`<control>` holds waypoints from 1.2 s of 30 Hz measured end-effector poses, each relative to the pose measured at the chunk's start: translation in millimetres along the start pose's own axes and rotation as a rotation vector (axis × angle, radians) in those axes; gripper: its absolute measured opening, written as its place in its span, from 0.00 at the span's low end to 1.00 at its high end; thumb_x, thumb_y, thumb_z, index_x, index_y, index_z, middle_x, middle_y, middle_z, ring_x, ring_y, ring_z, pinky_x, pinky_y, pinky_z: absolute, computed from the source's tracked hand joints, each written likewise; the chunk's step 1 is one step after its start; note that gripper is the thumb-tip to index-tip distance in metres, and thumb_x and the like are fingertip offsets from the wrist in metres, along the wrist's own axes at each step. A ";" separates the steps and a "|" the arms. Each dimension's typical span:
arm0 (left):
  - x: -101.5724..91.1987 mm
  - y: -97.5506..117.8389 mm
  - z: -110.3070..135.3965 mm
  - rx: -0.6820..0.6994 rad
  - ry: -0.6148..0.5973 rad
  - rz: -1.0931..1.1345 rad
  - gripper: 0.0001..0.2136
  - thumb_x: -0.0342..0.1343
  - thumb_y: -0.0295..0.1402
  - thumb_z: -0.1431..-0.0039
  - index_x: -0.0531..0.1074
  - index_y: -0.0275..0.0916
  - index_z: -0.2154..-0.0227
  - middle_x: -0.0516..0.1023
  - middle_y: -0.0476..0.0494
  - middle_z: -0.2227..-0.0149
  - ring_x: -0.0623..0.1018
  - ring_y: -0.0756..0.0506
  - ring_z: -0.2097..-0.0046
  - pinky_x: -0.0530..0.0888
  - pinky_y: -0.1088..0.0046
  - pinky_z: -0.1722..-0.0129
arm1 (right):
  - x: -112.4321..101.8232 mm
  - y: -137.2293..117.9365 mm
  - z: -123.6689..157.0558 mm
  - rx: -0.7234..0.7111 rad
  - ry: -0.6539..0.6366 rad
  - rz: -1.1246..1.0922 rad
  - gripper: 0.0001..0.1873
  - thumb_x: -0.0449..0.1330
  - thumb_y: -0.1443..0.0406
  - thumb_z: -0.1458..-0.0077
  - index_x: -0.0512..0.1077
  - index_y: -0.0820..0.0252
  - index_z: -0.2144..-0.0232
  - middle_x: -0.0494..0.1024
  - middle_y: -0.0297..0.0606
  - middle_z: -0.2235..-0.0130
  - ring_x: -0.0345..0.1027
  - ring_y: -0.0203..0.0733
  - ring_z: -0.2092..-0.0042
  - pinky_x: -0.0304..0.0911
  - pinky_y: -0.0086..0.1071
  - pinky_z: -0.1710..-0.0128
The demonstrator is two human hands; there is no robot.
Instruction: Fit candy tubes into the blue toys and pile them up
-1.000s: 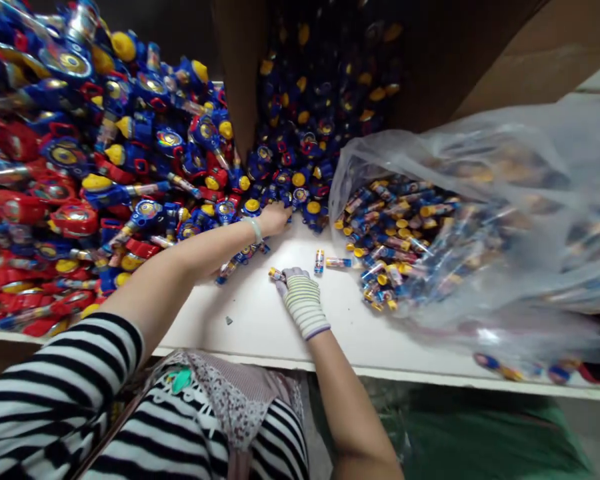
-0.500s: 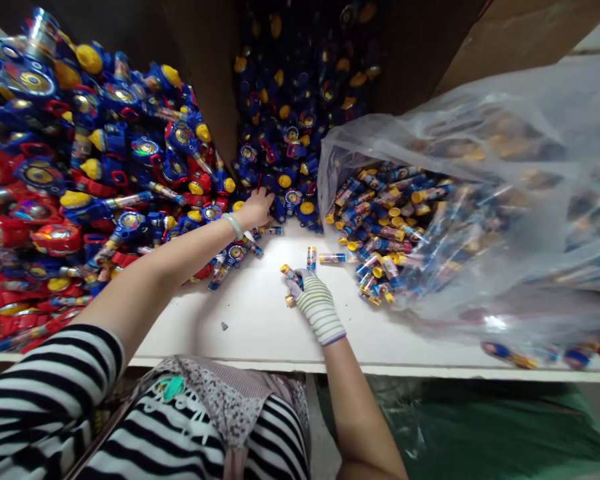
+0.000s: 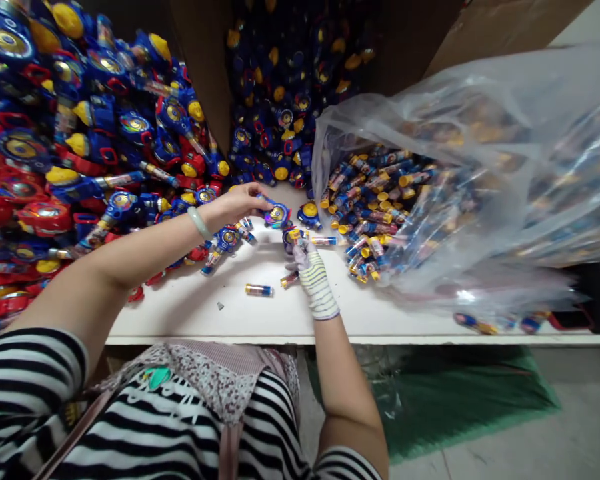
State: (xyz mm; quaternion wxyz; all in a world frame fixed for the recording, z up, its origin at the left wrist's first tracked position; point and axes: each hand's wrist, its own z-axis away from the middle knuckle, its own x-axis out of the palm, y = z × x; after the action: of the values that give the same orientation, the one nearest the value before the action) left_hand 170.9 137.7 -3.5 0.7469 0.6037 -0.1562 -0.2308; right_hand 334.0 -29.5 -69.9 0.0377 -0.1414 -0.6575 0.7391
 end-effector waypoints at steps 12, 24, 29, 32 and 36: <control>7.6 -44.6 93.4 -0.082 0.001 0.372 0.24 0.69 0.30 0.59 0.67 0.38 0.58 0.76 0.48 0.64 0.77 0.49 0.66 0.76 0.71 0.64 | 16.8 -11.7 31.0 -0.095 0.031 0.196 0.21 0.53 0.52 0.43 0.67 0.58 0.54 0.78 0.40 0.63 0.73 0.43 0.66 0.70 0.38 0.65; 18.9 -54.9 119.1 0.075 0.238 0.549 0.26 0.70 0.37 0.56 0.66 0.39 0.55 0.74 0.49 0.63 0.77 0.50 0.67 0.76 0.75 0.71 | 37.6 -44.7 52.0 -0.318 -0.173 1.003 0.22 0.48 0.55 0.35 0.71 0.61 0.50 0.80 0.48 0.53 0.75 0.48 0.56 0.65 0.34 0.60; 19.5 -53.0 123.5 0.090 0.216 0.537 0.29 0.69 0.37 0.55 0.63 0.41 0.51 0.73 0.47 0.61 0.78 0.49 0.66 0.77 0.74 0.72 | 38.1 -45.2 46.8 -0.234 -0.120 0.890 0.22 0.51 0.52 0.38 0.74 0.62 0.55 0.80 0.49 0.60 0.74 0.47 0.62 0.63 0.34 0.64; 13.1 -46.1 126.0 0.097 0.100 0.501 0.31 0.70 0.36 0.57 0.63 0.40 0.51 0.74 0.48 0.63 0.77 0.49 0.68 0.76 0.74 0.72 | 37.8 -44.2 50.5 -0.043 -0.270 0.369 0.25 0.53 0.45 0.43 0.75 0.60 0.63 0.77 0.41 0.71 0.68 0.40 0.72 0.60 0.31 0.73; 12.7 -35.4 131.3 0.125 -0.043 0.356 0.31 0.73 0.33 0.63 0.68 0.36 0.54 0.75 0.46 0.63 0.77 0.48 0.65 0.76 0.71 0.65 | 36.1 -35.1 58.5 0.184 -0.480 -0.038 0.32 0.48 0.38 0.46 0.72 0.60 0.69 0.67 0.32 0.81 0.50 0.33 0.84 0.47 0.29 0.85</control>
State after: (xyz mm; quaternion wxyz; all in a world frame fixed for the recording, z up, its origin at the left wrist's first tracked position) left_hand 108.9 16.1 -9.4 0.7336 0.6065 -0.2906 -0.0977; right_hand 279.7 -72.4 -35.7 -0.0930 0.0545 -0.5803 0.8072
